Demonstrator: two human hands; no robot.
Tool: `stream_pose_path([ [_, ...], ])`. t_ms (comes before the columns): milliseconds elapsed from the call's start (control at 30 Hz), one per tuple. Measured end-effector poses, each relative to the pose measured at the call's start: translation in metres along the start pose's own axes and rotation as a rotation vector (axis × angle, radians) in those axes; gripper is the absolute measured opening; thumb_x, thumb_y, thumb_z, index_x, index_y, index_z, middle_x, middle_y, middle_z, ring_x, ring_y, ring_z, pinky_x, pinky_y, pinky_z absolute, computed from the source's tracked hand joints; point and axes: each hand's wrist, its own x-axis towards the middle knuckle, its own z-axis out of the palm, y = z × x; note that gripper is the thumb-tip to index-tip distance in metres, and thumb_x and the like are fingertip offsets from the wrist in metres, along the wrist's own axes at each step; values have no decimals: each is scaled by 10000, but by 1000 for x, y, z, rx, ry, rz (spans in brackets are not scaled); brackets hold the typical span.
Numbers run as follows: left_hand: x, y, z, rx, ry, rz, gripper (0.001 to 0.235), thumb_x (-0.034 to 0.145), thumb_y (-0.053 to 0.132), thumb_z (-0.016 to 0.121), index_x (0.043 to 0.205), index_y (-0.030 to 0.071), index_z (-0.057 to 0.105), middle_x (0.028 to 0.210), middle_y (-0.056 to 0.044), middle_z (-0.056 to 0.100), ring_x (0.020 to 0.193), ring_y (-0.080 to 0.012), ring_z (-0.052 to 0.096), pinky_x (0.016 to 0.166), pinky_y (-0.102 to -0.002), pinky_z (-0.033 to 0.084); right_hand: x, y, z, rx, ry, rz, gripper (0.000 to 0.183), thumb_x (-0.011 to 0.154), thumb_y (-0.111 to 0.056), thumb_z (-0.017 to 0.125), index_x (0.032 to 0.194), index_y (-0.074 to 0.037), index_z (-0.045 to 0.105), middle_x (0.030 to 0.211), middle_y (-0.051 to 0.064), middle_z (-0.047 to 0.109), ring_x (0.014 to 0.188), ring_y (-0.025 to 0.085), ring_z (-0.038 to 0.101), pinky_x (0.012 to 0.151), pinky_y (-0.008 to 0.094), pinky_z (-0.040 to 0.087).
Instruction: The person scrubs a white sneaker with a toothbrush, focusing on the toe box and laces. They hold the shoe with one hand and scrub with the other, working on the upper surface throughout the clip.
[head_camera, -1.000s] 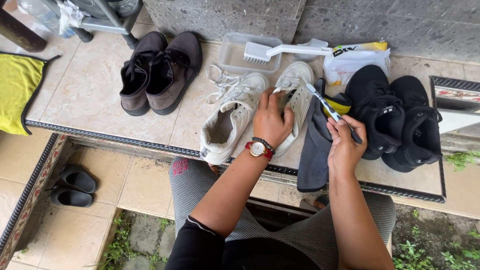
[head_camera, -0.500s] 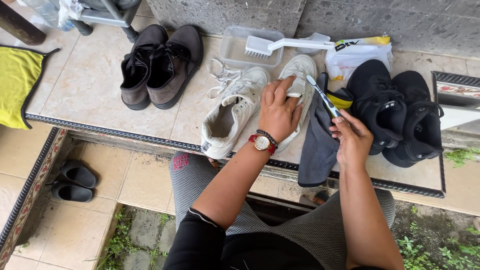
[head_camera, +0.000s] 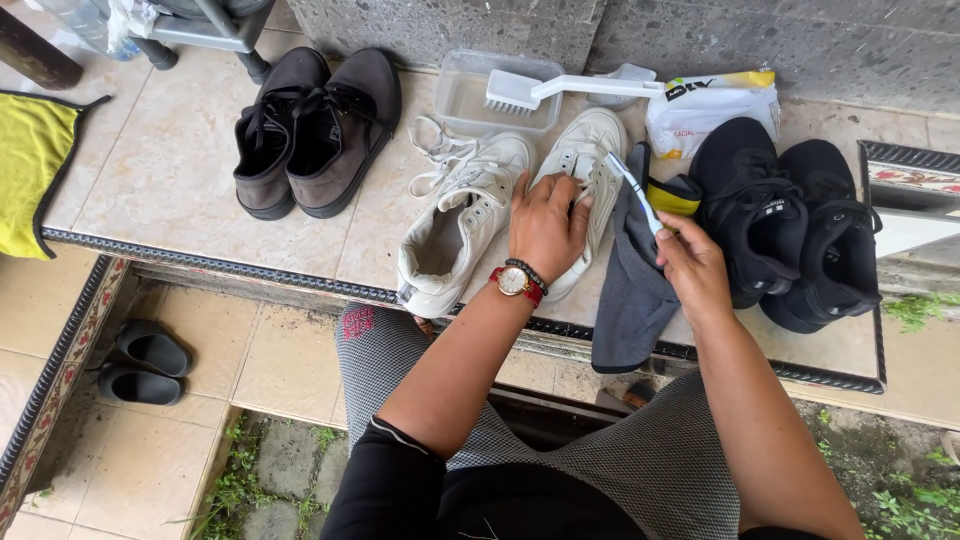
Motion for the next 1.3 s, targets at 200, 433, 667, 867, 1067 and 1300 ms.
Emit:
stream_pose_path([
  [200, 1, 3, -1, -7, -24, -41, 260, 1018, 359, 526, 902, 128, 499, 1023, -119, 686, 1062, -354, 713, 1193, -565, 300, 3, -12, 3, -60, -25, -53, 278, 1030, -62, 644, 1301, -84, 702, 720, 140, 629, 430, 75, 485, 377, 192, 371],
  [433, 3, 6, -7, 12, -24, -41, 227, 973, 318, 575, 914, 101, 546, 1139, -113, 640, 1152, -372, 648, 1132, -570, 379, 0, -22, 5, -21, -55, -21, 278, 1008, -56, 664, 1284, -41, 689, 720, 169, 621, 401, 75, 444, 393, 191, 358],
  [667, -1, 5, 6, 65, 4, 1, 199, 1001, 314, 551, 1021, 132, 627, 1046, -65, 669, 1173, -277, 656, 1169, -563, 354, 18, -14, 15, -83, -23, -64, 309, 1026, -13, 626, 1332, -15, 667, 792, 168, 655, 430, 69, 498, 414, 200, 385],
  [867, 0, 8, 9, 137, 11, -9, 259, 1002, 382, 516, 917, 148, 586, 935, -99, 709, 1065, -289, 708, 1191, -607, 285, 4, -22, 19, 21, 24, 8, 279, 1055, -58, 565, 1316, 12, 635, 733, 94, 548, 484, 57, 458, 429, 182, 371],
  [1067, 2, 9, -2, 86, -48, -21, 315, 1046, 408, 394, 934, 173, 572, 930, -91, 742, 1109, -264, 704, 1215, -619, 202, 2, -24, 45, -8, 21, -7, 272, 928, -190, 797, 1091, -37, 643, 651, 50, 544, 509, 65, 506, 434, 188, 365],
  [1300, 2, 3, -9, -8, -32, 12, 252, 962, 296, 441, 1056, 272, 673, 1001, -16, 733, 1179, -210, 660, 1231, -620, 128, 3, -36, 74, -194, 120, -79, 311, 783, -86, 839, 944, -84, 573, 624, 42, 560, 539, 121, 562, 481, 252, 400],
])
